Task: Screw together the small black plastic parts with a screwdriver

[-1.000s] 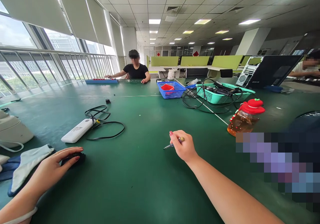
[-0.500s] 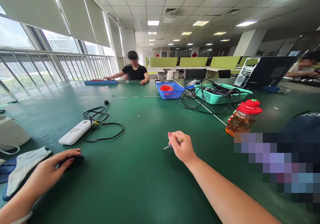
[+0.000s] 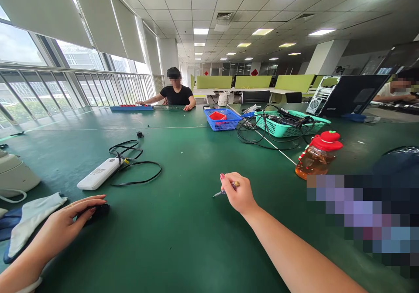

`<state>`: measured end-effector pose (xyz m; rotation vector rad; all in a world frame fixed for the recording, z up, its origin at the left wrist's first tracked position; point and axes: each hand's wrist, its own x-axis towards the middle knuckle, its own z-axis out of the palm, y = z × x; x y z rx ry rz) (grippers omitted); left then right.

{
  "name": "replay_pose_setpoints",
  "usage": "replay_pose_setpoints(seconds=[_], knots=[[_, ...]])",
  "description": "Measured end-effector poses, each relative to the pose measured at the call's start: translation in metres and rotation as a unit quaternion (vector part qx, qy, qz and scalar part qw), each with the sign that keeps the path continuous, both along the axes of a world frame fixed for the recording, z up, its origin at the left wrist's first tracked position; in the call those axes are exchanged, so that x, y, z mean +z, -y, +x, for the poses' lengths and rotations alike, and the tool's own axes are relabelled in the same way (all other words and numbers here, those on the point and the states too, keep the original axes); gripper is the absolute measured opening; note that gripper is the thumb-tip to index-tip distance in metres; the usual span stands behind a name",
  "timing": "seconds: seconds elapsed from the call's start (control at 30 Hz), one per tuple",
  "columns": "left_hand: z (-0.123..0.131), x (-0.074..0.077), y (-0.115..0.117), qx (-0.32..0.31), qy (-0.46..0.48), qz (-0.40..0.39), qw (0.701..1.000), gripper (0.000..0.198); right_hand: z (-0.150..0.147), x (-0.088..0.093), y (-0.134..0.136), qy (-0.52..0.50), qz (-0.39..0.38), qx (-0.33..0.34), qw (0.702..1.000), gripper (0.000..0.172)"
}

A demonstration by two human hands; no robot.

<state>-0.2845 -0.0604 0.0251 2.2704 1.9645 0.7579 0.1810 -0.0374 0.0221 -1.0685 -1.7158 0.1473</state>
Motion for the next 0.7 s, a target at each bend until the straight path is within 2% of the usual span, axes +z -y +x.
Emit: replay_pose_setpoints(seconds=[0.1, 0.17, 0.23, 0.3, 0.47, 0.53, 0.63, 0.7], knots=[[0.000, 0.000, 0.000, 0.002, -0.003, -0.003, 1.000, 0.059, 0.003, 0.008, 0.003, 0.012, 0.026, -0.003, 1.000, 0.048], [0.000, 0.000, 0.001, 0.004, -0.007, -0.008, 1.000, 0.058, 0.006, 0.017, 0.007, 0.046, 0.072, -0.004, 0.996, 0.044], [0.000, 0.000, 0.001, 0.004, -0.009, -0.012, 1.000, 0.058, 0.009, 0.027, 0.011, 0.130, 0.139, 0.010, 0.982, 0.029], [0.000, 0.001, 0.001, 0.003, -0.010, -0.013, 1.000, 0.059, 0.010, 0.033, 0.015, 0.208, 0.166, 0.028, 0.964, 0.016], [0.001, 0.002, 0.002, 0.010, -0.019, -0.006, 1.000, 0.060, 0.008, 0.036, 0.021, 0.341, 0.198, 0.049, 0.918, 0.026], [0.002, 0.003, 0.003, 0.010, -0.023, -0.003, 1.000, 0.059, 0.009, 0.036, 0.020, 0.344, 0.216, 0.016, 0.914, 0.027], [0.004, 0.005, 0.003, 0.007, -0.022, 0.000, 1.000, 0.060, 0.013, 0.036, 0.014, 0.300, 0.266, -0.098, 0.911, 0.029], [0.005, 0.005, 0.003, 0.006, -0.019, -0.001, 1.000, 0.059, 0.016, 0.035, 0.009, 0.278, 0.308, -0.165, 0.895, 0.029]])
